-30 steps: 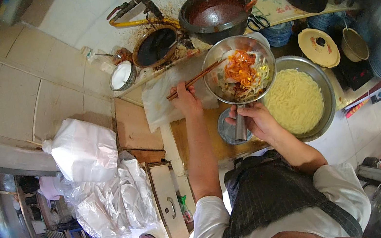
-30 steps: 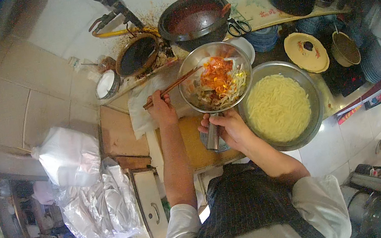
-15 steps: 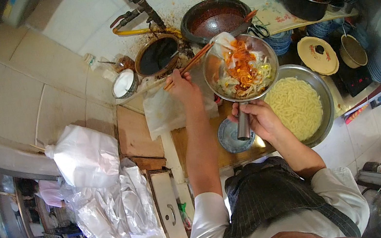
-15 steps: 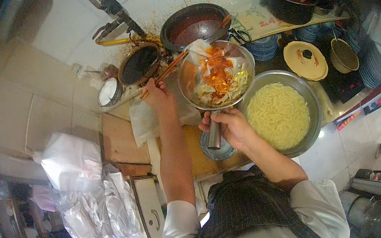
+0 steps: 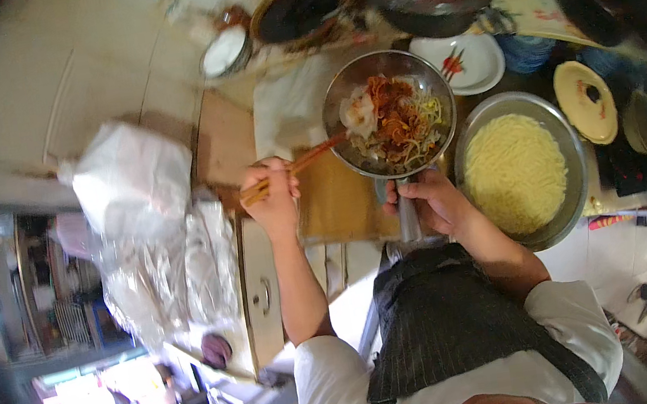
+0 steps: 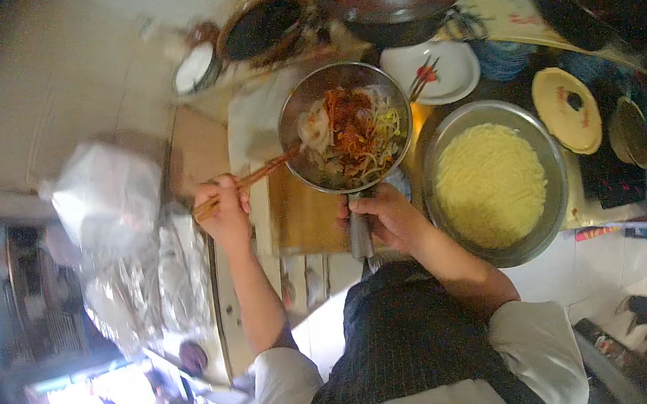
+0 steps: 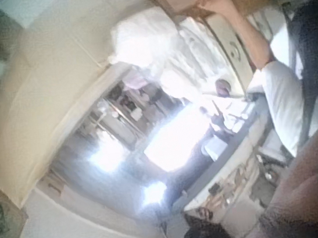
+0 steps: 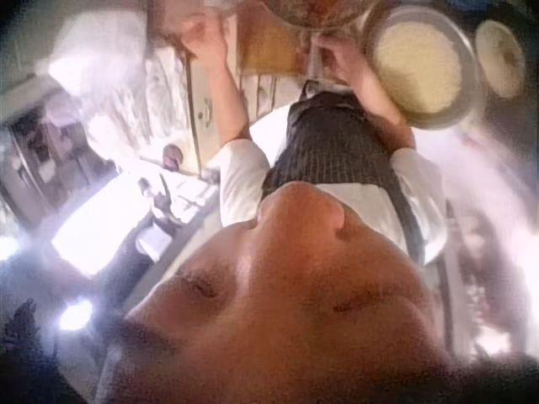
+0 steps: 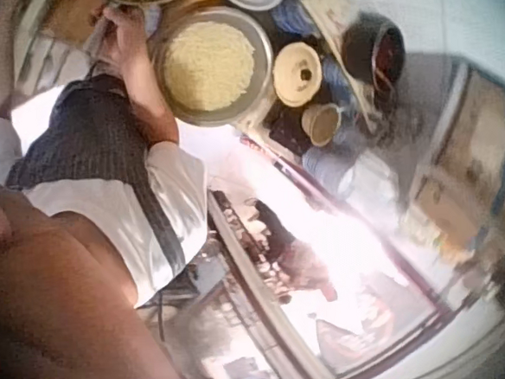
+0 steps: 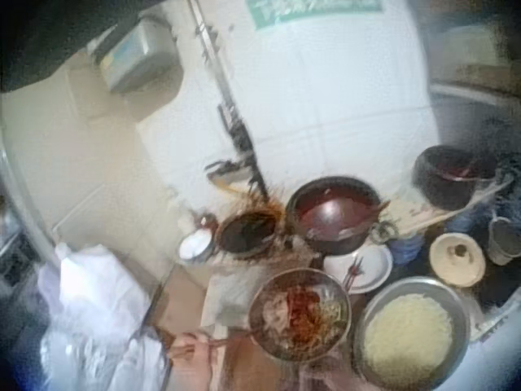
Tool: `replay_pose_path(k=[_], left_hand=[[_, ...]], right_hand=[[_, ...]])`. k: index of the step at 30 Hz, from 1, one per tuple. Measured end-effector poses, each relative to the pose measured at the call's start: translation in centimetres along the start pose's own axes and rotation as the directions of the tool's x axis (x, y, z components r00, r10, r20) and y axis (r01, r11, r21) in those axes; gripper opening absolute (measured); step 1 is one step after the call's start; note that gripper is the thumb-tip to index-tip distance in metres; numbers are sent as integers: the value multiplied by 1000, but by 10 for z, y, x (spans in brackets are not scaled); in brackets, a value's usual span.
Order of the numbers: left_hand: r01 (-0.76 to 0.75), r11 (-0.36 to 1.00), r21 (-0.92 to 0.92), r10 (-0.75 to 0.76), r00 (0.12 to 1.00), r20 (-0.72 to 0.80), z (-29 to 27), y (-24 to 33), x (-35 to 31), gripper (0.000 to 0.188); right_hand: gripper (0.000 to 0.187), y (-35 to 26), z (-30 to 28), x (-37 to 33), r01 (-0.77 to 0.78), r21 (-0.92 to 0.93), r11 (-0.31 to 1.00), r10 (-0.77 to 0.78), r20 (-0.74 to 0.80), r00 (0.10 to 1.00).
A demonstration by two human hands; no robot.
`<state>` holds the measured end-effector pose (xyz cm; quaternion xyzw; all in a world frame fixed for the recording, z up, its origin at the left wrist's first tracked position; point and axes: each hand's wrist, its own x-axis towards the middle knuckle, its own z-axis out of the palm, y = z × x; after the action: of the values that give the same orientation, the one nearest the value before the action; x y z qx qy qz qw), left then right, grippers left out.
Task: The person prepares a bowl of noodles by adding ingredients from a plastic bag and a large container into a metal bowl, then scoops sauce from a pot into the bowl using a spoon and mixes the contents with chopsticks.
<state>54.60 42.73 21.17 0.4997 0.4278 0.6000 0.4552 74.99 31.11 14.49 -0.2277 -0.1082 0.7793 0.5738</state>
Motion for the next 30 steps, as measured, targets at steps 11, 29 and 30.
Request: replay_pose_path(k=[11,29,30], left_hand=[[-612,523,593,170,757,631,-111,-92,-143,16],[-228,647,728,-187,878,441,-268,-85,-111,37],[-264,765,587,-132,829,544,-278,-36,-107,36]], right_hand=[[39,145,-66,43,-417,16,909,415,75,907],[24,252,-62,104,-213,-471,856,-29,-455,890],[26,253,-86,97,-103,-473,875,-94,-375,922]])
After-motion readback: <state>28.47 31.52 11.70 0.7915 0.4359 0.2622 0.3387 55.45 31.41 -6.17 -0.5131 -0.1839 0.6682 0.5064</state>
